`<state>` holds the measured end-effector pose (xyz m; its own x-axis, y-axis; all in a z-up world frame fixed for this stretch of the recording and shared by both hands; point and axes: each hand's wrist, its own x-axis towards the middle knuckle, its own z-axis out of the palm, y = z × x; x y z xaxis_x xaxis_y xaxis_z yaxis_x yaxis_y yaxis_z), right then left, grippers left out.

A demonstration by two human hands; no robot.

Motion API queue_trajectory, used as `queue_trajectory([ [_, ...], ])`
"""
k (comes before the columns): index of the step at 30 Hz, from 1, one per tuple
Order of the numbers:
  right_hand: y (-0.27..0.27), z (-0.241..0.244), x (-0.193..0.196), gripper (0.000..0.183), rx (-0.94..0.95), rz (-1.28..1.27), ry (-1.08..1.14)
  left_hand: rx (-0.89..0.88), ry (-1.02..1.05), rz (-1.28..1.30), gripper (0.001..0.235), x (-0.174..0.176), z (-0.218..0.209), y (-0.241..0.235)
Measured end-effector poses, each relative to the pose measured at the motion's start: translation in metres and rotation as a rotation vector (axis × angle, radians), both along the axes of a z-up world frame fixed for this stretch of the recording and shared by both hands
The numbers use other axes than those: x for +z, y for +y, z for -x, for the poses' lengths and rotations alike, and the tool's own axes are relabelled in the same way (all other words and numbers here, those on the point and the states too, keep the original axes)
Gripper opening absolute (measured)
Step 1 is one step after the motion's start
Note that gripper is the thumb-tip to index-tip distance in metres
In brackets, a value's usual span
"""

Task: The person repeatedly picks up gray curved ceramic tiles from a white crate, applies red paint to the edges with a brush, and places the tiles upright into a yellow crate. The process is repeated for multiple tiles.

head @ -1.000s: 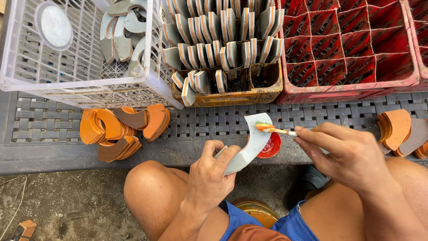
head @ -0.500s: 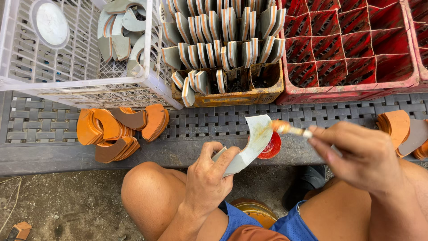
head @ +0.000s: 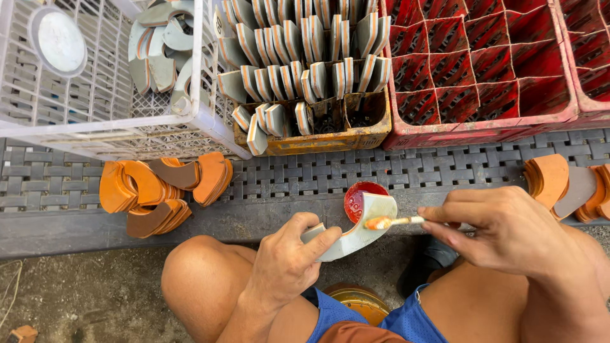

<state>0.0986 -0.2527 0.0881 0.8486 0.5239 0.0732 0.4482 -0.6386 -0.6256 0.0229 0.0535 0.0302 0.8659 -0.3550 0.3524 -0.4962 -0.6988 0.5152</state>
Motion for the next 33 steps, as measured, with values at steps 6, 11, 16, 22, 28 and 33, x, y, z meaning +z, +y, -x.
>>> queue_trajectory([
  [6, 0.000, 0.002, 0.001, 0.012, -0.098, -0.006, -0.230, -0.033, 0.006, -0.023, 0.051, 0.001, 0.000, -0.001],
  [11, 0.001, 0.002, 0.002, 0.015, -0.027, 0.015, -0.131, -0.021, 0.016, -0.009, 0.054, 0.003, 0.000, 0.000],
  [16, 0.001, 0.009, -0.010, 0.016, -0.221, -0.055, -0.206, 0.041, 0.056, 0.000, 0.051, 0.006, -0.001, -0.001],
  [22, 0.012, 0.009, -0.015, 0.023, -0.142, 0.044, -0.270, 0.079, 0.039, -0.012, 0.053, 0.007, 0.000, 0.004],
  [28, 0.008, 0.007, -0.009, 0.023, -0.034, -0.180, -0.140, 0.105, 0.059, 0.019, 0.055, 0.008, -0.001, 0.004],
  [33, 0.004, 0.012, -0.019, 0.019, -0.266, 0.103, -0.278, 0.115, 0.035, 0.036, 0.055, 0.007, 0.001, 0.007],
])
